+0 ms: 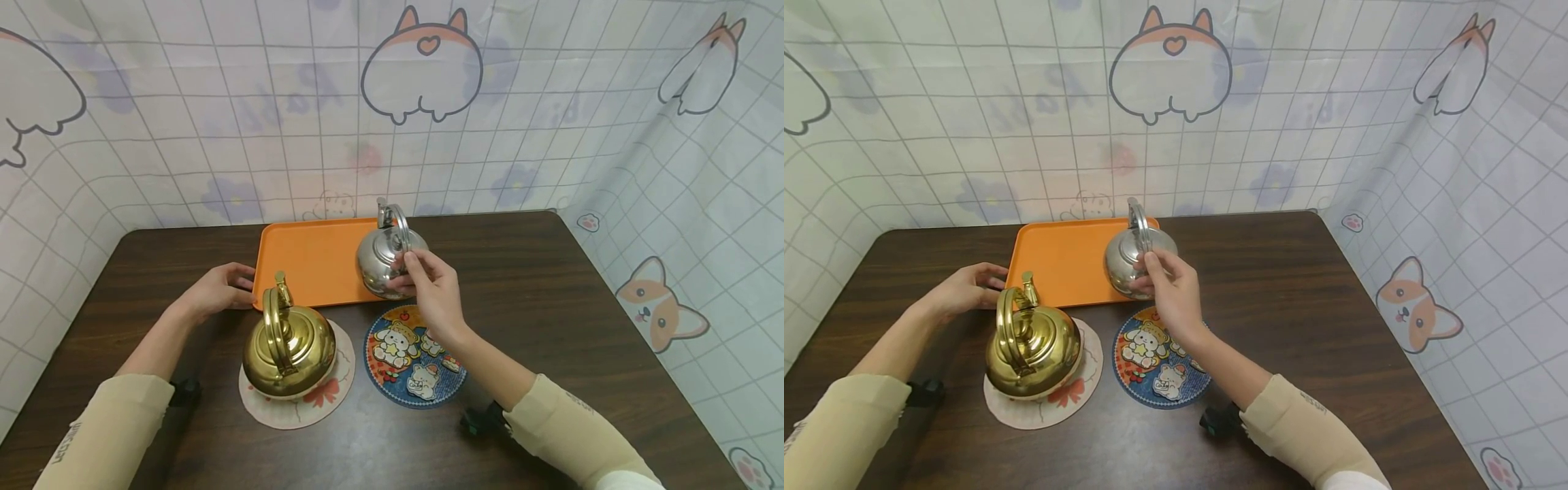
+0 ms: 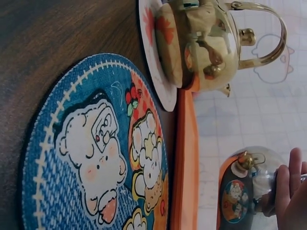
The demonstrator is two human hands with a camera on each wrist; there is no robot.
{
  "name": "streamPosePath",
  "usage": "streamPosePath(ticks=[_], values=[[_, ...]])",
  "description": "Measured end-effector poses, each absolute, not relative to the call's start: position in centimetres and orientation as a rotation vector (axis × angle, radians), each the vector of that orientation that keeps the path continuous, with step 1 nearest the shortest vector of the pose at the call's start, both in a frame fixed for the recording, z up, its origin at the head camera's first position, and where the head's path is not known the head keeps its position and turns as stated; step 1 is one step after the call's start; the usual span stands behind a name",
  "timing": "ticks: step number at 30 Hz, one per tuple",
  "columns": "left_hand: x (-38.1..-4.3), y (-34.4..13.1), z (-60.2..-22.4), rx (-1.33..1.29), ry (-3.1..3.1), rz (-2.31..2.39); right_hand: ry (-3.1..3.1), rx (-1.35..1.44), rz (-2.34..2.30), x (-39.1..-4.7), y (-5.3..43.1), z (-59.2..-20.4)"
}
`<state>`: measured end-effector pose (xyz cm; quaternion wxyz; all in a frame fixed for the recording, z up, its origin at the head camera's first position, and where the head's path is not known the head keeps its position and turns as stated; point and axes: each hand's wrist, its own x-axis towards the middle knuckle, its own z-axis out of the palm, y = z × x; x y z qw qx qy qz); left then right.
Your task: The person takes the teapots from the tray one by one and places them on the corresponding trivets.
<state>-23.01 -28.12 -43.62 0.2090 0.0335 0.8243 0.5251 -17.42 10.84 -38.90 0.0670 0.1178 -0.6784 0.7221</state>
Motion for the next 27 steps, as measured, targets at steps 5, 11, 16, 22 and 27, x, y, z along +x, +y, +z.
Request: streamPosePath(ticks=[5,11,16,22,27], values=[[-23.0,-28.2,-43.7,0.096,2.296,1.458,-2.036,0.352,2.188,-17.0,11.2,-38.8],[-23.0,-28.1,-43.5,0.089,2.293,1.457,-2.037,0.335,2.184,-16.5,11.6,-38.9],[-23.0,-28.2,-43.6,0.084,2.294,1.458,-2.026,0.341,2.177,-16.2,11.9,-39.0],[-23.0,-28.2,-43.6,0.094,2.298,1.456,-2.004,0.359,2.170,-15.8,12.1,-38.9],[-23.0,-28.1,-43.4,0.092,2.294,1.457,-1.986,0.369,2.175,-15.4,12.4,-38.8]])
